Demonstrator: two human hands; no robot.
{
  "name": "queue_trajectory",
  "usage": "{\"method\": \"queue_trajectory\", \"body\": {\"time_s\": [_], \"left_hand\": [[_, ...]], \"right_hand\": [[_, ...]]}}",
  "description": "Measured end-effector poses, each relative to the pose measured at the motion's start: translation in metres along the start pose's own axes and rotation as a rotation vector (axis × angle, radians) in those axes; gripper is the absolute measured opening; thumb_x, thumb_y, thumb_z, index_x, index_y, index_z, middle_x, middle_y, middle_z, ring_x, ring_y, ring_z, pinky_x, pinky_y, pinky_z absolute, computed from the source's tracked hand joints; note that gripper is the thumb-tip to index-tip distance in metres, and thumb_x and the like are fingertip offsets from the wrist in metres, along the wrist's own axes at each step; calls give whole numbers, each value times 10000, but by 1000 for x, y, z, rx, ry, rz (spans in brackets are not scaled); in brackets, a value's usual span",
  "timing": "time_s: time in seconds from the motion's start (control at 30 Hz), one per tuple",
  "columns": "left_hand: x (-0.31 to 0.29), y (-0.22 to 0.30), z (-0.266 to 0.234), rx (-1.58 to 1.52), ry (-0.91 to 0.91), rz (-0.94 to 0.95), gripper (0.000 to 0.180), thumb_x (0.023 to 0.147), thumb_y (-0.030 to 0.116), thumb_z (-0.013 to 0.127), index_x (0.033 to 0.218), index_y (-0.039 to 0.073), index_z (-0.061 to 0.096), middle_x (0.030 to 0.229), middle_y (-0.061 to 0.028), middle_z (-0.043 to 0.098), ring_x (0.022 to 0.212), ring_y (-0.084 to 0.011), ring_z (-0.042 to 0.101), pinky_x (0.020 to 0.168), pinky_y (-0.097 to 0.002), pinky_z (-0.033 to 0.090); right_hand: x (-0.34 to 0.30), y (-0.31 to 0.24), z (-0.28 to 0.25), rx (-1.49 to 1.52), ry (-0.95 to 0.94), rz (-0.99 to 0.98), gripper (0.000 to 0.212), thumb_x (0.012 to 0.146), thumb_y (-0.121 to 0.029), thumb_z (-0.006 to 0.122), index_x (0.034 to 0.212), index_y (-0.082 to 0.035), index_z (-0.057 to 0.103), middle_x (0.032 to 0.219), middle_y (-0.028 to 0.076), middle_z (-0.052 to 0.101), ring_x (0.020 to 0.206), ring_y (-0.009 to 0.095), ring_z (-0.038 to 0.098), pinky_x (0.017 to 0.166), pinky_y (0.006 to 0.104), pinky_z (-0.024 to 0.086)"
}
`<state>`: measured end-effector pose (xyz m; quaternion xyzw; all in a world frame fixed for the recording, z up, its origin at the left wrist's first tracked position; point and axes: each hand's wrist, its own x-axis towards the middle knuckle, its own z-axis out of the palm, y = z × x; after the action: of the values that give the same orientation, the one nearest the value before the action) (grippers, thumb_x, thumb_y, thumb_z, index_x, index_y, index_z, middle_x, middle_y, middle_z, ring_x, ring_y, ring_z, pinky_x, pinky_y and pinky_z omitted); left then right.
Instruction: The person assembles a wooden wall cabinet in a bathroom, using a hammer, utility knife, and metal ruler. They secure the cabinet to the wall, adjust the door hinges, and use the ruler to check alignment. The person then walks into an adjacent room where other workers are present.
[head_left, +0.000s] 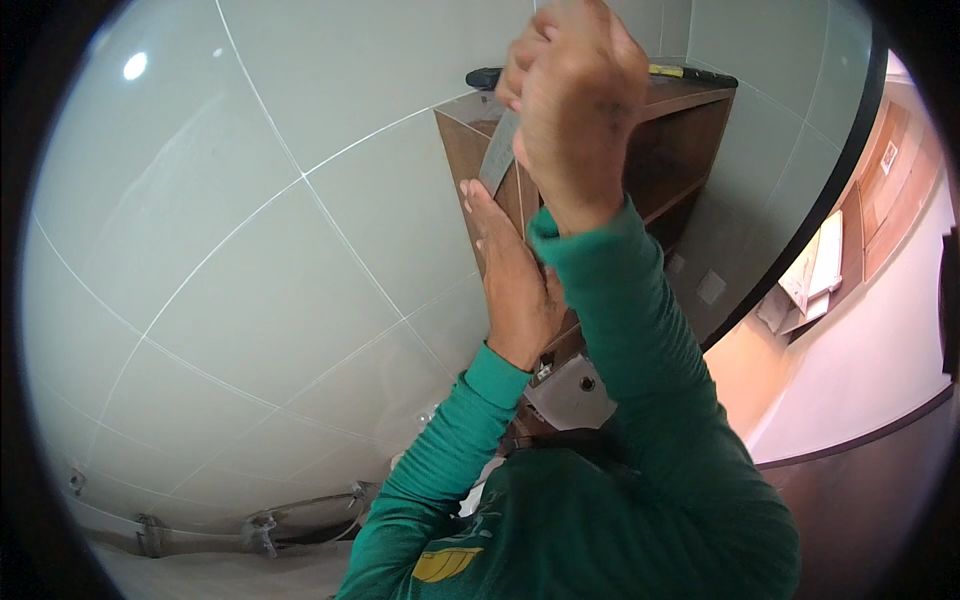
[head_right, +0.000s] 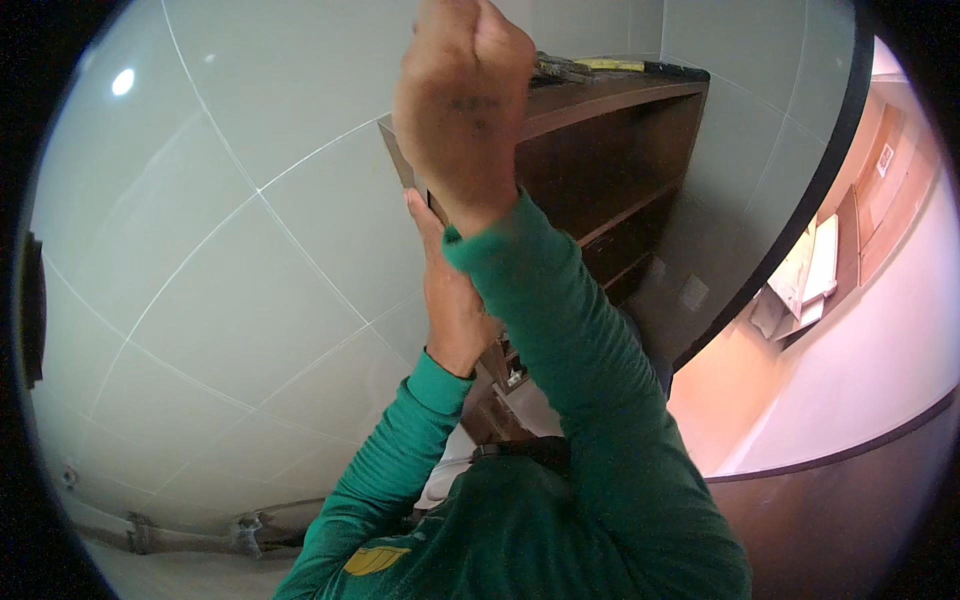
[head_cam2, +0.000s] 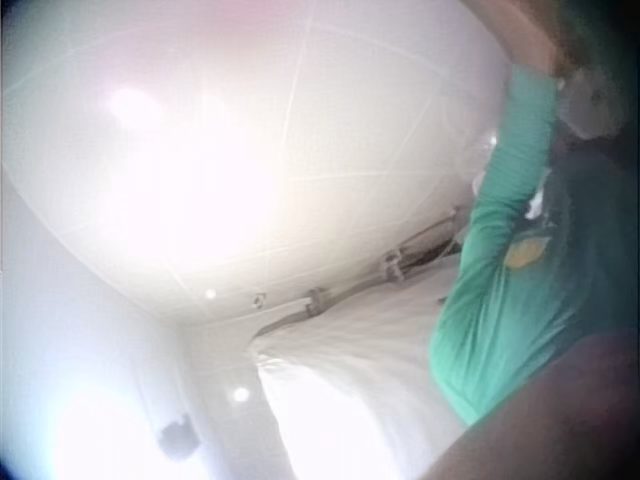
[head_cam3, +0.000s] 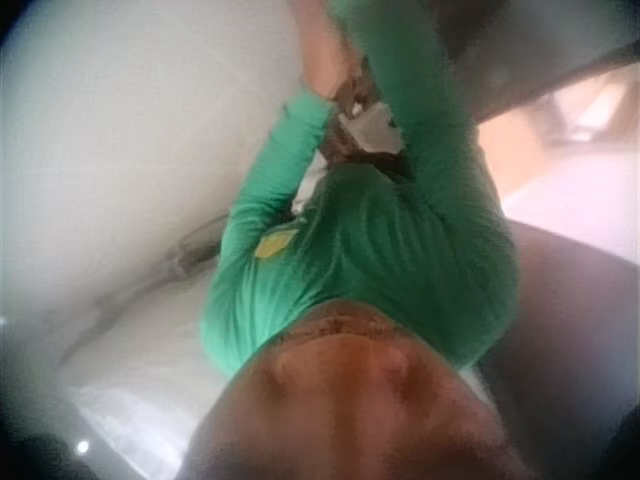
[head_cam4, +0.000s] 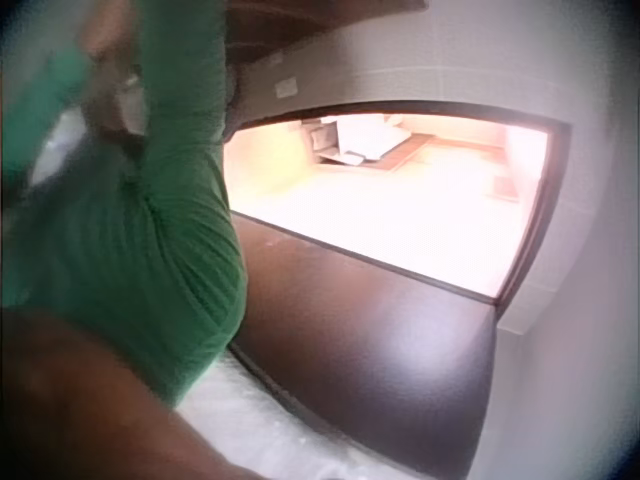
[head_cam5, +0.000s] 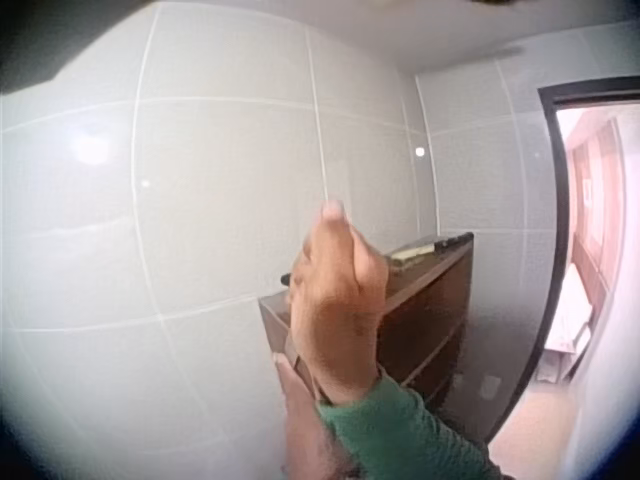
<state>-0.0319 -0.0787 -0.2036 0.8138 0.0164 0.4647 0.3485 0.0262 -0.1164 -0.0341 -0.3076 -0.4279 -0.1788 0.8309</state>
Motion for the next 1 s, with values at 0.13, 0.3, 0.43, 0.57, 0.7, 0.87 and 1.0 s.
{"method": "queue_trajectory", "body": {"time_s": [0.13,0.3,0.43,0.57,0.7,0.87,1.0], "left_hand": [[-3,4,-8,63,-71,-72,1035,840,-75,562,1656,-46,-75,1721,-343,22,1606,-506,51,1257,-655,113],[-15,0,1,67,-33,-80,1034,837,-70,571,1656,-43,-60,1720,-343,22,1603,-515,62,1251,-669,105],[-12,4,-2,76,-25,-43,1043,840,-50,587,1654,-46,-65,1714,-353,13,1601,-517,69,1251,-675,96],[-10,5,-2,47,-41,-76,1062,836,-36,598,1651,-51,-84,1713,-355,9,1602,-516,58,1251,-679,96],[-2,6,-4,58,-53,-38,1090,818,-42,612,1647,-57,-95,1715,-353,-1,1603,-517,33,1253,-674,108],[-3,-3,-37,55,-42,184,992,884,90,701,1643,-76,85,1692,-337,170,1591,-486,152,1270,-595,183],[10,16,-84,-161,143,105,746,973,237,736,1576,-39,396,1623,-268,420,1537,-408,364,1241,-505,312]], "right_hand": [[-25,-10,-13,-13,-5,-47,428,1120,-382,451,785,-116,421,599,-27,296,491,94,300,467,287,251],[-53,-33,-27,70,78,3,488,1120,-408,466,725,-131,393,571,-26,306,483,88,265,459,295,237],[-37,-33,-20,171,163,94,530,1102,-443,531,673,-139,465,545,-41,398,467,65,332,445,281,272],[-25,-35,-6,58,193,146,464,1116,-386,457,742,-137,343,587,-21,253,493,111,230,471,314,215],[-4,-9,-11,206,-99,125,341,1093,-329,506,851,-91,483,637,-35,319,540,116,330,534,303,307],[5,-40,-30,253,-197,259,350,1103,-327,485,838,-99,498,631,-50,326,515,102,326,491,308,310],[-5,-101,-126,454,-206,158,433,1143,-358,407,755,-167,414,616,-50,330,468,69,275,447,279,265]]}}
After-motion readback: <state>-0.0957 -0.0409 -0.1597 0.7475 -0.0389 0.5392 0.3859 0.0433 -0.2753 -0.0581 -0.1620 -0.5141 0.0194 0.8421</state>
